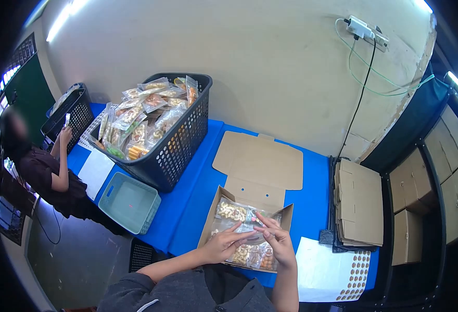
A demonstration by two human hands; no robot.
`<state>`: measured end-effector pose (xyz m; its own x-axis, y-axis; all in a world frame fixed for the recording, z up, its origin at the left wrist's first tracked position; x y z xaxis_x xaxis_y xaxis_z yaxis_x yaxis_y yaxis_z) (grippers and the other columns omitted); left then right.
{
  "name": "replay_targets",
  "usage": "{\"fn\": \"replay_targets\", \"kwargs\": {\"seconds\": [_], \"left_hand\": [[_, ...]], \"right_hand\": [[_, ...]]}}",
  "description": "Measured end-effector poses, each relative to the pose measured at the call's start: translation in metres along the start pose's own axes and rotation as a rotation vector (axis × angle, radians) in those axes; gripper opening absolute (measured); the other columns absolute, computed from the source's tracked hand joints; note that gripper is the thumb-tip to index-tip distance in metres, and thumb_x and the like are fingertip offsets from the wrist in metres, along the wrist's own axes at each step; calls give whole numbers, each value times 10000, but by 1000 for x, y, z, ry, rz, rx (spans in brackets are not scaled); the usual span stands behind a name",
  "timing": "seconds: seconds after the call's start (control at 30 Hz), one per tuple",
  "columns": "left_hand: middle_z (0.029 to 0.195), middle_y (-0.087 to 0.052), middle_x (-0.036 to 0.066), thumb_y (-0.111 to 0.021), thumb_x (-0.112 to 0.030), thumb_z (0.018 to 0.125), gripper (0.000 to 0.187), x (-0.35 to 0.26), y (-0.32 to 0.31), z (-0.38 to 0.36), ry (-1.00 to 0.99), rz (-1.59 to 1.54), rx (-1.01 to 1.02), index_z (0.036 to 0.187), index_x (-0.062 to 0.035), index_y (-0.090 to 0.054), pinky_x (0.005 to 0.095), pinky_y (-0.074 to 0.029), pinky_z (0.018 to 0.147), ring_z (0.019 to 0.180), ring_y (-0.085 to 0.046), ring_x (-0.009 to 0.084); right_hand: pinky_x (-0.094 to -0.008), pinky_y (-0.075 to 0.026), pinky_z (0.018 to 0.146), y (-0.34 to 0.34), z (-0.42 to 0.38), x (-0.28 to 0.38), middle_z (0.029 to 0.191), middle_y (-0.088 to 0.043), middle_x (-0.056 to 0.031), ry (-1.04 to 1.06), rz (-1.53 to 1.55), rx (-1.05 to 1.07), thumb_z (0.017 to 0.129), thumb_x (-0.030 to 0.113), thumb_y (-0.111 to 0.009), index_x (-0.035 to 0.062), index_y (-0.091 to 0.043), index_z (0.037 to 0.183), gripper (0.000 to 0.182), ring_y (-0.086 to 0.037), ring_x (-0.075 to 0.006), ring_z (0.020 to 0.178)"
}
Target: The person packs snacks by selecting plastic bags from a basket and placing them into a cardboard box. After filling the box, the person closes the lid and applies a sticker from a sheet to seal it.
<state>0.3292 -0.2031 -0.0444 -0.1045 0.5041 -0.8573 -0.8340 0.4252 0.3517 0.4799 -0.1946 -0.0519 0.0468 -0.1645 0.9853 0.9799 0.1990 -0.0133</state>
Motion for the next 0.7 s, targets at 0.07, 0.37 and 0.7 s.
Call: {"fn": "replay_targets", "kwargs": {"seconds": [0.07, 0.37, 0.7], "left_hand": [[1029, -676, 156, -488, 16, 890, 425, 5, -7, 0, 56, 24, 129, 1303, -76, -523, 456, -297, 1107, 981, -650, 270], [1430, -387, 212, -471, -195, 954, 505, 40, 11, -11, 183, -22, -35, 1410, -10, -353, 386, -284, 1098, 1336, -363, 330], [1103, -624, 125, -628, -203, 905, 352, 47, -10, -27, 500, -472, -169, 1139, 54, -572, 282, -428, 904, 1041, -550, 132]], "right_hand": [[-404, -289, 1060, 0, 0, -1, 1288, -571, -135, -12, 7, -3, 922, 237, -563, 27, -689, 1074, 288, -453, -246, 1239], [-324, -399, 977, -16, -15, -31, 1276, -563, -127, -48, -90, -426, 998, 263, -442, 0, -535, 1287, 402, -547, -198, 1099], [-424, -278, 1040, -45, -6, 12, 1226, -459, -131, 141, -531, -555, 718, 143, -766, 48, -633, 1054, 373, -403, -297, 1186]]}}
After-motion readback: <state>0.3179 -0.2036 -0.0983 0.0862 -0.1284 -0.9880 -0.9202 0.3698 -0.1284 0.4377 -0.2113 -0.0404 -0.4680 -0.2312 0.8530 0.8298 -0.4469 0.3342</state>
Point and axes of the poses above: each hand's wrist, its own z-axis towards the middle knuckle, its own y-axis out of the back of the hand, x = y × z, the point moved 8 cm from there along z, towards the middle knuckle
